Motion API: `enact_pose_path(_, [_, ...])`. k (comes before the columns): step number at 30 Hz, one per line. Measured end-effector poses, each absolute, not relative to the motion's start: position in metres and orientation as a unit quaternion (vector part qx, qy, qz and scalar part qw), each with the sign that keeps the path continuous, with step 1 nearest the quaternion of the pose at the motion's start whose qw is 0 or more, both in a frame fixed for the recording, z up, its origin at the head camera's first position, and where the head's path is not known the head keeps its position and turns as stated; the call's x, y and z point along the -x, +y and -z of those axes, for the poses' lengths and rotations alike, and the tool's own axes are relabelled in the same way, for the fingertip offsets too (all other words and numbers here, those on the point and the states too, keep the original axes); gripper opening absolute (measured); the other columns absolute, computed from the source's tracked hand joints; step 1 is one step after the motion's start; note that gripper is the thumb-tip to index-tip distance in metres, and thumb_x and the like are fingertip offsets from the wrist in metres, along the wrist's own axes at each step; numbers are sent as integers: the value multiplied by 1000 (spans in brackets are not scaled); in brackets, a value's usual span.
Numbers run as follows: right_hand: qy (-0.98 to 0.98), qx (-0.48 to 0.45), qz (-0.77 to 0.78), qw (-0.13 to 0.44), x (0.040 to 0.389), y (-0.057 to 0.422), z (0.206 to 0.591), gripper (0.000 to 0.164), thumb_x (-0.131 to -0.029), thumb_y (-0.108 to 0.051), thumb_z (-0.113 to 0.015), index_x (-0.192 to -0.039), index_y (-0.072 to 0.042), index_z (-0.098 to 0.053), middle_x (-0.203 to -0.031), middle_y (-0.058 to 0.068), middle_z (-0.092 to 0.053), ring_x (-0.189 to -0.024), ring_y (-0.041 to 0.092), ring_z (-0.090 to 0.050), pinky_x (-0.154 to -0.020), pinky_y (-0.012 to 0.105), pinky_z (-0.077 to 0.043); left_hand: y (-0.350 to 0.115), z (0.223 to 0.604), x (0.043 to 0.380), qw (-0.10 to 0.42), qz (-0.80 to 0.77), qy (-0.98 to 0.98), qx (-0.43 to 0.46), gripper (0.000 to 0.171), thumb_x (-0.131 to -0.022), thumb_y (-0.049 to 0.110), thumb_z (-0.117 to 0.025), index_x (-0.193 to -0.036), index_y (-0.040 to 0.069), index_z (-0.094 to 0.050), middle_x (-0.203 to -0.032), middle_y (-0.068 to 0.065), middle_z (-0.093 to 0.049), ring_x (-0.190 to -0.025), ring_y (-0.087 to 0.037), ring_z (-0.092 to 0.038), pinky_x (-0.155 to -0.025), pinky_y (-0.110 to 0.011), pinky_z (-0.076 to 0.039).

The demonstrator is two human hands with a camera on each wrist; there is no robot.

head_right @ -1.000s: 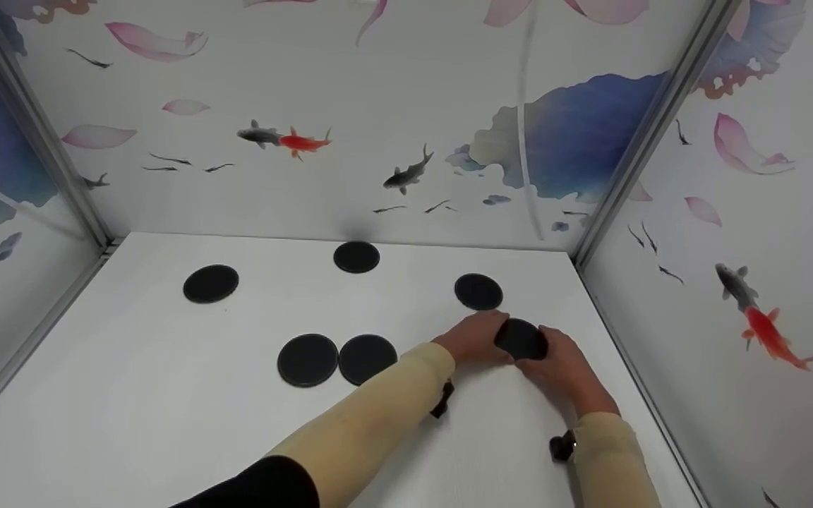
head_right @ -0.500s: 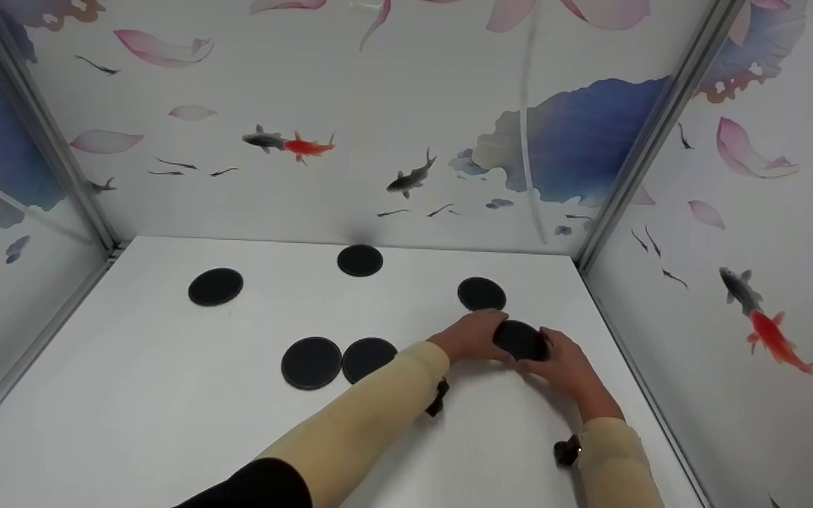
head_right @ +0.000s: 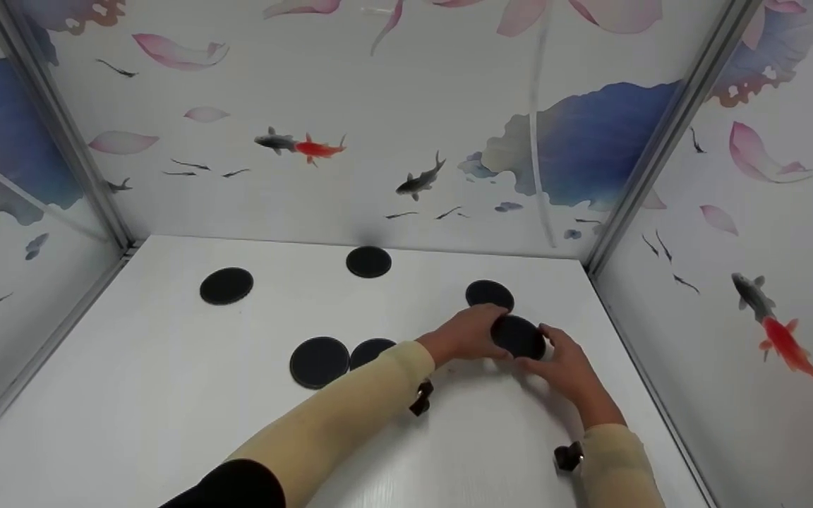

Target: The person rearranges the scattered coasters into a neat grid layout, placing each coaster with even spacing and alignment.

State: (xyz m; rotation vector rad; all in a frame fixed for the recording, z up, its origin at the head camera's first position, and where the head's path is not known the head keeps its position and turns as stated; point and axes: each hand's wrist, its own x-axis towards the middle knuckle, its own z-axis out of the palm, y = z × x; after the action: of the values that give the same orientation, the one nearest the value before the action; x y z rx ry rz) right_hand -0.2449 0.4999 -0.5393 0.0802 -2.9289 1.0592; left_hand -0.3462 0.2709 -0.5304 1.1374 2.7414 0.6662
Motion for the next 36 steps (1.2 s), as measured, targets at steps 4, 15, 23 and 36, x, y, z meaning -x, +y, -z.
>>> enact_pose_path(4, [-942, -33, -332, 17, 245, 491, 538, 95, -98, -36, -87, -165, 10, -38, -165, 38, -42, -154, 58, -38, -123, 72, -33, 260, 531, 343, 36, -216, 902, -372, 89, -93, 60, -86, -164, 18, -52, -163, 4, -56, -151, -8, -49, -123, -22, -36])
enact_pose_path(15, [-940, -62, -336, 23, 241, 467, 529, 91, -100, -35, -86, -164, 10, -40, -166, 36, -42, -153, 58, -39, -122, 72, -34, 234, 525, 338, 17, -208, 904, -374, 85, -92, 57, -88, -158, 15, -57, -150, 3, -64, -137, -9, -59, -115, -21, -44])
enact_pose_path(23, [-935, -78, -344, 34, 244, 450, 527, 89, -100, -33, -86, -163, 9, -41, -166, 36, -43, -153, 57, -40, -122, 74, -33, 214, 525, 336, -2, -228, 900, -373, 82, -91, 55, -90, -154, 12, -60, -144, 2, -68, -132, -10, -61, -112, -22, -47])
enact_pose_path(36, [-932, -107, -341, 55, 247, 424, 533, 84, -98, -32, -89, -160, 7, -48, -163, 31, -50, -151, 53, -45, -122, 71, -36, 178, 528, 330, -11, -257, 892, -373, 74, -89, 56, -91, -143, 12, -65, -128, 3, -71, -116, -8, -62, -101, -22, -51])
